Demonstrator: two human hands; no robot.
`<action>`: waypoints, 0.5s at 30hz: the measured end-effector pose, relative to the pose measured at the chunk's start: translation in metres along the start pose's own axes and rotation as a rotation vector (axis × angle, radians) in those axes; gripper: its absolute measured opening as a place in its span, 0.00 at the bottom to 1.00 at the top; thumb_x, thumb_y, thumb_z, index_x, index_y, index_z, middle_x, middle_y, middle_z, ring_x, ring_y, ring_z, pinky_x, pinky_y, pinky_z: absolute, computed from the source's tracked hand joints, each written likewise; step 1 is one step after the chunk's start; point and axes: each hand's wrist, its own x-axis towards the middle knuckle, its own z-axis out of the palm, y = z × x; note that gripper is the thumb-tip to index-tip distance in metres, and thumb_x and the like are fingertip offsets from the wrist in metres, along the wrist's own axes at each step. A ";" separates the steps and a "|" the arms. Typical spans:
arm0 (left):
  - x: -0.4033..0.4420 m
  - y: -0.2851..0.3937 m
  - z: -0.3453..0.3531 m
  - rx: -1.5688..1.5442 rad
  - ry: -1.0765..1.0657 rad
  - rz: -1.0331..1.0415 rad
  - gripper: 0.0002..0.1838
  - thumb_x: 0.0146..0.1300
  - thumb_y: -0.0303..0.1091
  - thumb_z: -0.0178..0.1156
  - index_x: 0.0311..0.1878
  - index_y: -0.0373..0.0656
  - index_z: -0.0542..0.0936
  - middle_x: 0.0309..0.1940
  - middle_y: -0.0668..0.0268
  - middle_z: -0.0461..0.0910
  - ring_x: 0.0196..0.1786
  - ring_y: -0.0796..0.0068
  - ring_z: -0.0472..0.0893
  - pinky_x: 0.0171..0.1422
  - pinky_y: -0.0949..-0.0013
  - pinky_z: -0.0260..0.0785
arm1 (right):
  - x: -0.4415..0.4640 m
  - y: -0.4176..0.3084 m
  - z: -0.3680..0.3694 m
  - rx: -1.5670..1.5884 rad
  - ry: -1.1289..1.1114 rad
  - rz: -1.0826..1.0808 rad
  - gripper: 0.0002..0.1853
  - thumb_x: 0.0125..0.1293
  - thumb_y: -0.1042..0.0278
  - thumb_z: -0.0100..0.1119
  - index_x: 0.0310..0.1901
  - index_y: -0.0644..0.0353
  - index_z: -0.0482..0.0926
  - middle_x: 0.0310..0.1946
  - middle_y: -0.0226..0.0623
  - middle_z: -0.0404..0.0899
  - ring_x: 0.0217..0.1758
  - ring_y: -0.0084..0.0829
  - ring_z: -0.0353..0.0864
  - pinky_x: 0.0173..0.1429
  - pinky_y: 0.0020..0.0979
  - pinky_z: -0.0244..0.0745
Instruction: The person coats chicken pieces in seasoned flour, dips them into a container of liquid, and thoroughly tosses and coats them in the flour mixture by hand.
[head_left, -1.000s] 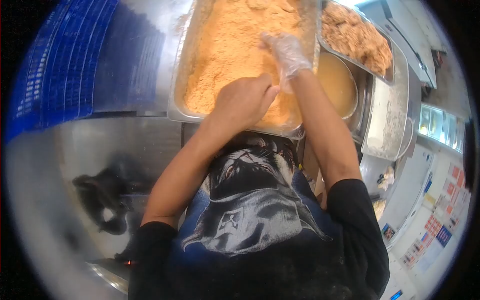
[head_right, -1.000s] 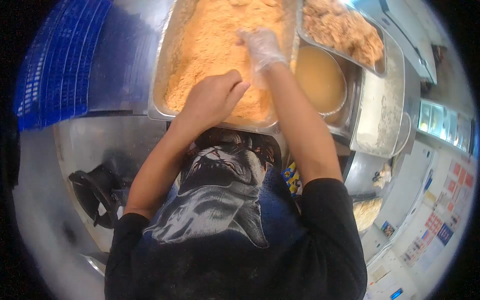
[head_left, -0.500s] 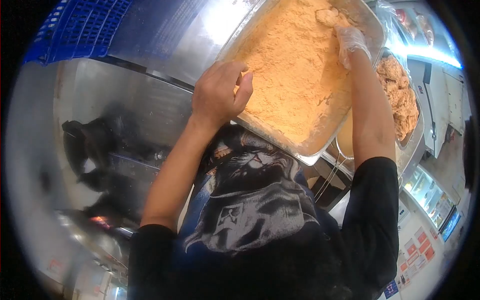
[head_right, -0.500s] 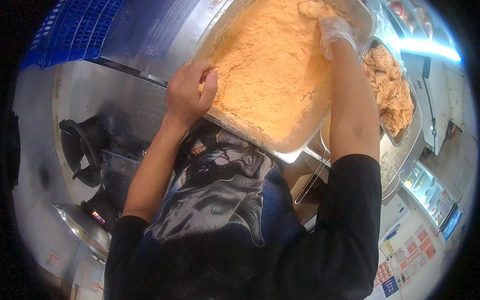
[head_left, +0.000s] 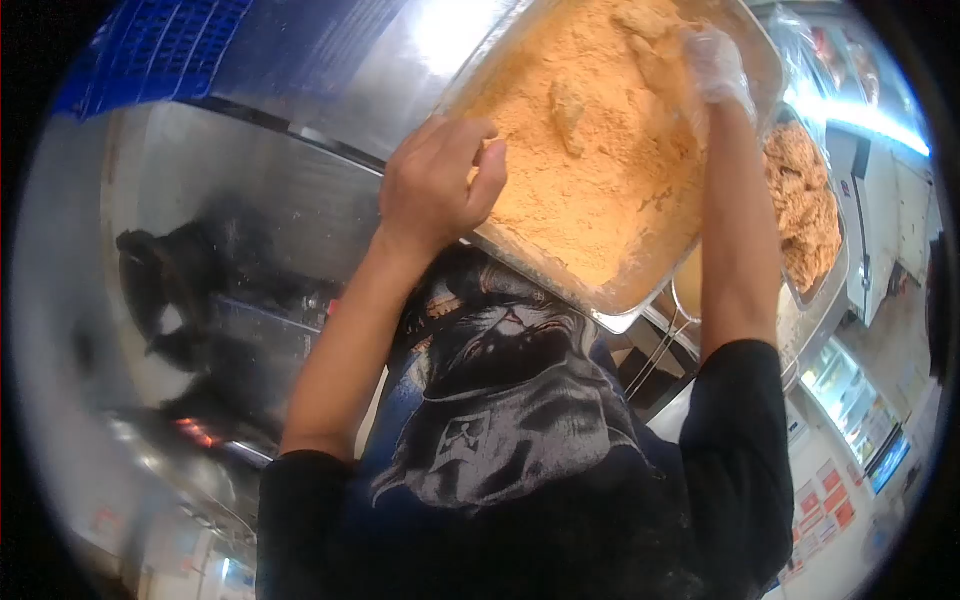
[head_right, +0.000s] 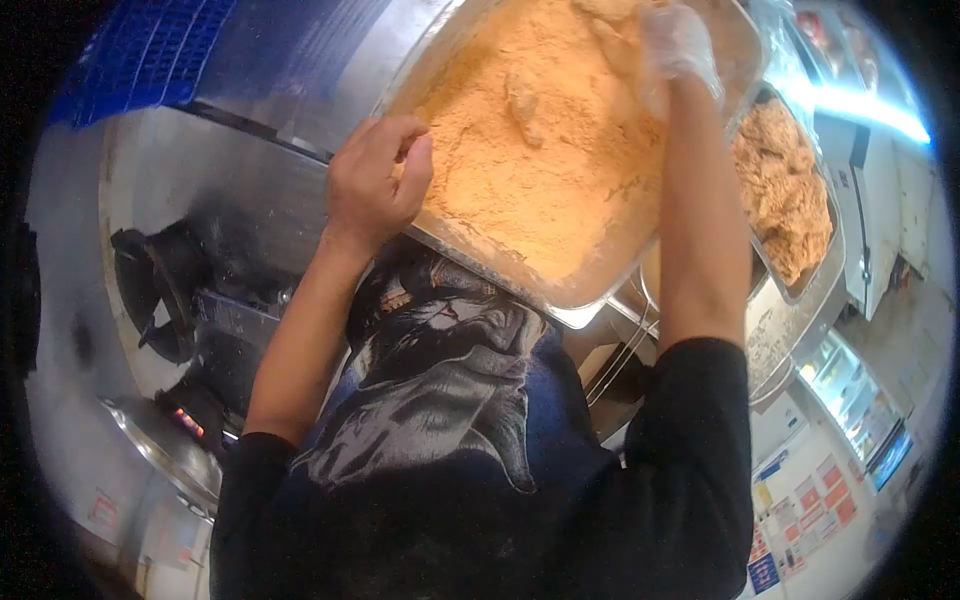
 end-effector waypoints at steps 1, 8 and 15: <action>0.000 0.000 0.001 0.003 0.008 0.004 0.03 0.67 0.26 0.67 0.43 0.40 0.84 0.32 0.60 0.84 0.32 0.61 0.84 0.39 0.61 0.78 | 0.032 0.004 -0.006 0.014 0.027 0.141 0.31 0.73 0.41 0.66 0.68 0.56 0.83 0.65 0.43 0.84 0.68 0.40 0.81 0.73 0.42 0.72; 0.000 0.000 0.003 0.022 0.027 0.008 0.03 0.65 0.26 0.67 0.41 0.41 0.83 0.28 0.62 0.84 0.32 0.60 0.84 0.38 0.60 0.77 | 0.085 -0.021 0.061 -0.193 -0.135 0.104 0.37 0.74 0.37 0.62 0.71 0.59 0.80 0.66 0.46 0.83 0.68 0.43 0.81 0.72 0.44 0.73; 0.001 0.000 0.005 0.005 0.055 0.033 0.03 0.65 0.25 0.66 0.42 0.41 0.83 0.29 0.61 0.84 0.32 0.60 0.84 0.38 0.60 0.77 | -0.036 -0.105 0.054 -0.598 -0.358 -0.157 0.40 0.74 0.36 0.63 0.73 0.65 0.77 0.66 0.49 0.84 0.70 0.44 0.80 0.74 0.46 0.71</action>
